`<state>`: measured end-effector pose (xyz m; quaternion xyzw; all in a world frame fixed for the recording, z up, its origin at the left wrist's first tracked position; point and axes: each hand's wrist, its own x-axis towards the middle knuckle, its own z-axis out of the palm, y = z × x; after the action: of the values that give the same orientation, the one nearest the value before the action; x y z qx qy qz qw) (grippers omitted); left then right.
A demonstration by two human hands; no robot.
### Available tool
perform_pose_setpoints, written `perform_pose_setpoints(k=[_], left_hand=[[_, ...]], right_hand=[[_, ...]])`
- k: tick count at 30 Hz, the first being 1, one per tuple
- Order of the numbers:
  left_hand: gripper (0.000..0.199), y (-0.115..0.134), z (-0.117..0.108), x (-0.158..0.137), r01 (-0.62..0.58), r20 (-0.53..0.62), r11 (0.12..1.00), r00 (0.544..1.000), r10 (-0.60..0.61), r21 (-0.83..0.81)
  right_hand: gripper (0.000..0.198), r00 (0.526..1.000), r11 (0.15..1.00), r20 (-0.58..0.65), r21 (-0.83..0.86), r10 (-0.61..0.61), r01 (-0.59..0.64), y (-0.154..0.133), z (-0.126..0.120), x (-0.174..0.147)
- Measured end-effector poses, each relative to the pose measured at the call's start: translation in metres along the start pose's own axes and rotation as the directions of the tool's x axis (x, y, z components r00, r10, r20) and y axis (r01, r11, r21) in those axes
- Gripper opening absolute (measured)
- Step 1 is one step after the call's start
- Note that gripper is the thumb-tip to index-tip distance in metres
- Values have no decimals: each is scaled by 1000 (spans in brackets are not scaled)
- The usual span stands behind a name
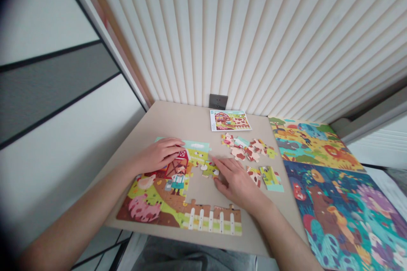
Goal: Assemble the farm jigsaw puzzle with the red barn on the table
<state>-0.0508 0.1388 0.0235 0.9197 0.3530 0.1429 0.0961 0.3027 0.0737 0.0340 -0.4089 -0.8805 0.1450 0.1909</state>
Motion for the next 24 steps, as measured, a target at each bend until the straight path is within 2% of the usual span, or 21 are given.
perform_pose_setpoints(k=[6,14,24], left_hand=[[34,-6,-6,-5,-7,-10,1000,1000,7,-20],[35,-30,-8,-12,84,-109,995,991,-78,55],[33,-27,-1,-10,40,-91,999,995,-37,30]], right_hand=[[63,993,991,91,116,-78,68,-4,-11,-4],[60,962,941,155,291,-225,174,-19,-6,1],[54,960,935,166,313,-227,167,-19,-4,2]])
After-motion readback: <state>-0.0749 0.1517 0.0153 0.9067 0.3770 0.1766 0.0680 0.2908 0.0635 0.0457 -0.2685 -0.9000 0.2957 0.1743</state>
